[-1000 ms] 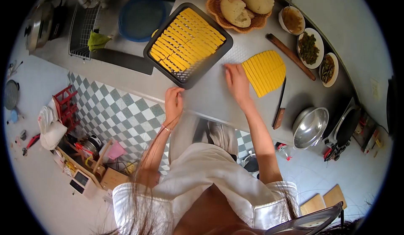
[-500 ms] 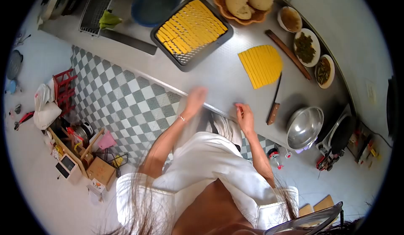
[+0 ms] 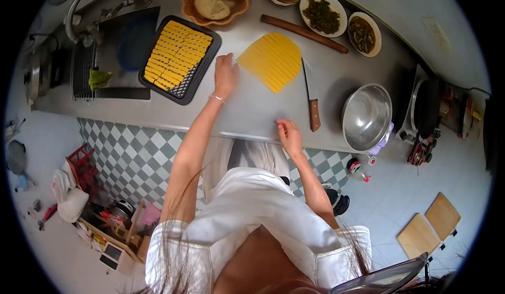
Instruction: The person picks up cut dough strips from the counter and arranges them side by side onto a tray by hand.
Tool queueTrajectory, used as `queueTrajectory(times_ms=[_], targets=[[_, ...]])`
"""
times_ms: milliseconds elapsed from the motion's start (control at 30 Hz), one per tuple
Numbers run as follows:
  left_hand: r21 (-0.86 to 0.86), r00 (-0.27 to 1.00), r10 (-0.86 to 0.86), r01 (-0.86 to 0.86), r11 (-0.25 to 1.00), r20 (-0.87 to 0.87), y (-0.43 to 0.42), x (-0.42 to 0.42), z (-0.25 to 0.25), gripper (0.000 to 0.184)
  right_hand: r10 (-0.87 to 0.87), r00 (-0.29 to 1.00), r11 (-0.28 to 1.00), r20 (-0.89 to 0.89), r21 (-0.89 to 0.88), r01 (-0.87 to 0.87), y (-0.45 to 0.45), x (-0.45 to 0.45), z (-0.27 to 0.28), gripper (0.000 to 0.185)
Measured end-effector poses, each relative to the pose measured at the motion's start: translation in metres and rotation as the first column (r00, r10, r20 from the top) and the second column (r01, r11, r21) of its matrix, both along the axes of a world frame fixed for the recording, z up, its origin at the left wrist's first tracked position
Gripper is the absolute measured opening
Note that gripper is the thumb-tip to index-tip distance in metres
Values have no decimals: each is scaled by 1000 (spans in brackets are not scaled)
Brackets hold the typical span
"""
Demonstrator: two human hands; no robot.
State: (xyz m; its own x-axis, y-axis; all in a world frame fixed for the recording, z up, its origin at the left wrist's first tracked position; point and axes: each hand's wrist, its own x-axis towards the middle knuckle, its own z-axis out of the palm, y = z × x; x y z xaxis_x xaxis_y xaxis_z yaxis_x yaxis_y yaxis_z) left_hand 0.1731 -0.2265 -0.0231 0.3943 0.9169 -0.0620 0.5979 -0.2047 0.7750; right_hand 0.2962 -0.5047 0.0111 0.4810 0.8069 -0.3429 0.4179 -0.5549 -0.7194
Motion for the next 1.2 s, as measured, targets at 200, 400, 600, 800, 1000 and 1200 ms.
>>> queueTrajectory(times_ms=[200,400,600,800,1000,1200], targets=[[64,997,-62,65,996,-39,4,0,-10,37,-73,995,994,71,84,67,7,12,-13,16],[53,994,-83,87,995,-70,-1,1,-2,35,-189,974,963,122,216,160,98,78,30,17],[2,994,16,-16,1000,106,-33,-21,8,34,-13,894,995,448,94,-33,195,146,-9,16],[-115,992,80,-68,991,98,-118,-90,25,24,157,883,986,443,-17,-167,231,157,-30,18],[-327,963,268,-247,912,20,-173,-151,23,22,288,830,954,478,-72,-290,255,149,-20,20],[-303,927,376,-361,882,-11,-197,-185,23,17,402,758,915,513,-239,-324,274,150,-21,19]])
